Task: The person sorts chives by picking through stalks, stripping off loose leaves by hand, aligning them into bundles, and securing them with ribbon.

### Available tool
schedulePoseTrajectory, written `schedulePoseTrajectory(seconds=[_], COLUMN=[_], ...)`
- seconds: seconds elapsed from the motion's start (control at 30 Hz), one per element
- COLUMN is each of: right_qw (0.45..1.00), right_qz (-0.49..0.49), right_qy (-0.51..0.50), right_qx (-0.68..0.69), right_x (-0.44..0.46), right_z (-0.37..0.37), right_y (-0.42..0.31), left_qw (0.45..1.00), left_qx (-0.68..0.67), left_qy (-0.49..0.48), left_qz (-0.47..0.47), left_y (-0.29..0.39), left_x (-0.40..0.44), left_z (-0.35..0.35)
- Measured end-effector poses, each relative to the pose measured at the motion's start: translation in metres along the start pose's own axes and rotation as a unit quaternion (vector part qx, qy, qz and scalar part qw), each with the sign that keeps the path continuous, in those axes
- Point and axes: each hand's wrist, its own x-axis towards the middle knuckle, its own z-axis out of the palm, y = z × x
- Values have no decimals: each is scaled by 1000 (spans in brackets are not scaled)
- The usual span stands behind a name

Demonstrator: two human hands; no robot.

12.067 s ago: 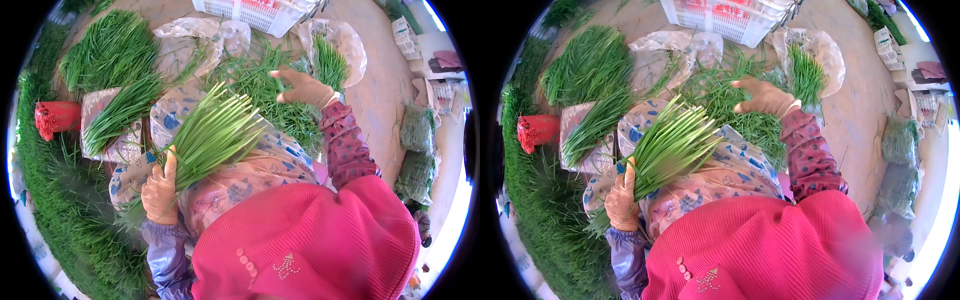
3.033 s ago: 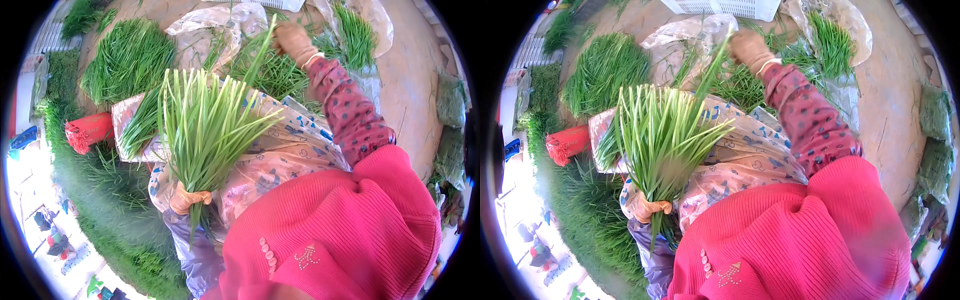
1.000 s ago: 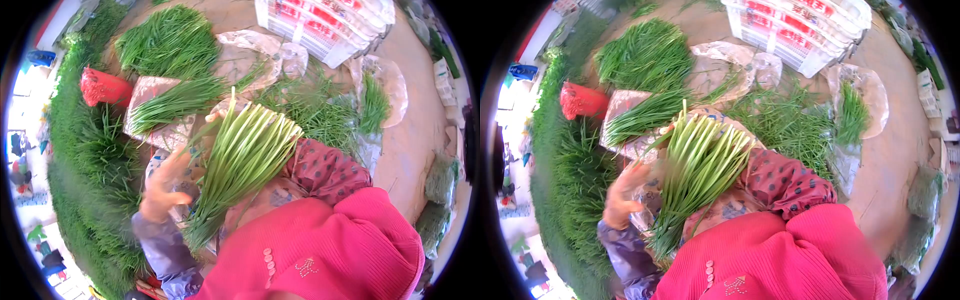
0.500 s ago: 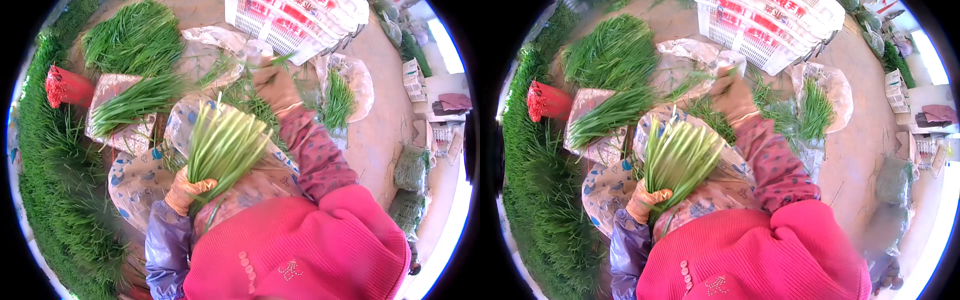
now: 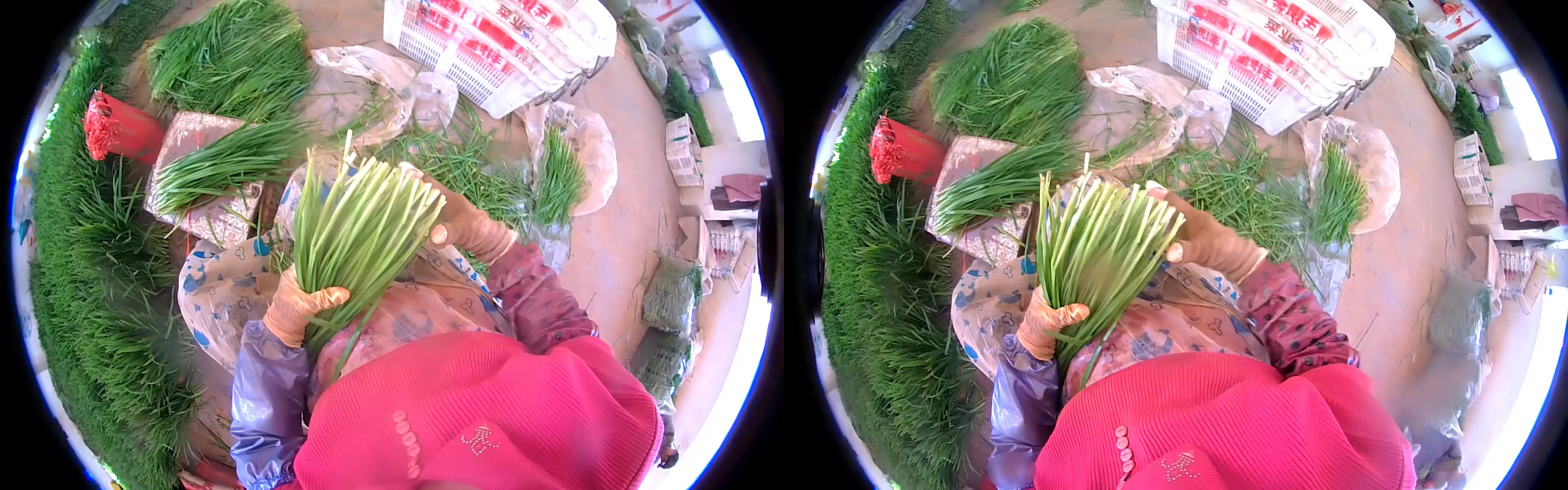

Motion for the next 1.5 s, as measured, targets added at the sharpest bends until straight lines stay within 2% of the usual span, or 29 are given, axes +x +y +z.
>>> schedulePoseTrajectory(seconds=[0.03,0.1,0.13,0.17,0.23,0.27,0.33,0.43,0.5,0.53,0.57,0.63,0.7,0.73,0.77,0.8,0.83,0.87,0.9,0.97,1.0,1.03,1.13,1.17,1.2,1.3,1.43,1.47,1.5], right_qw=[999,998,998,997,997,996,996,998,997,998,996,993,987,992,992,983,974,963,949,935,930,924,869,845,885,931,957,972,970], right_qz=[-20,-38,-34,-49,-56,-63,-80,-27,-18,-44,-71,-93,-93,-105,-103,-141,-163,-182,-199,-241,-251,-262,-224,-197,-206,-205,-191,-158,-148], right_qy=[11,14,8,-10,-37,-46,-51,-36,6,32,57,68,94,39,39,-61,-106,-153,-199,-230,-242,-254,-417,-472,-389,-276,-204,-161,-166], right_qx=[37,56,53,50,47,42,2,-34,-70,-23,23,26,92,60,60,104,116,128,141,123,119,115,146,156,153,120,74,67,98], right_x=[10,31,38,45,52,52,49,37,32,30,30,24,20,25,31,37,39,41,43,40,38,37,41,43,39,33,28,23,24], right_z=[14,39,43,46,51,53,60,69,68,55,53,56,59,56,50,46,48,52,57,75,81,87,78,73,75,77,78,76,72], right_y=[-1,-16,-20,-23,-27,-28,-33,-50,-45,-28,-21,-20,-18,-18,-14,-10,-11,-13,-16,-23,-27,-30,-30,-29,-28,-31,-31,-33,-30], left_qw=[1000,995,993,993,999,983,976,962,920,896,897,865,889,910,910,950,973,989,991,989,995,997,996,996,993,987,994,997,997], left_qx=[3,-96,-86,-89,9,182,218,264,374,420,416,472,434,398,397,302,202,105,36,-8,42,21,36,32,27,-59,-66,-42,-41], left_qy=[3,-40,-78,-72,-48,-27,0,36,99,131,133,150,133,112,112,35,-43,-102,-127,-118,-63,-60,-46,-79,-112,-148,-82,-62,-61], left_qz=[5,-1,-10,-4,-2,4,18,67,59,67,66,73,54,39,37,70,101,30,24,-94,-57,-54,-60,-28,2,-11,1,5,5], left_y=[2,8,15,14,4,4,5,-5,-2,1,3,7,16,19,19,18,18,30,32,52,61,61,76,76,74,59,60,73,74], left_x=[-1,-4,-3,-3,-4,-1,-4,-8,-11,-11,-12,-14,-17,-16,-15,-15,-15,-16,-18,-21,-21,-18,-4,0,2,9,4,0,1], left_z=[2,11,17,19,18,15,22,33,43,50,54,58,59,58,52,42,32,25,16,-9,-12,-20,-11,-5,0,9,5,10,11])
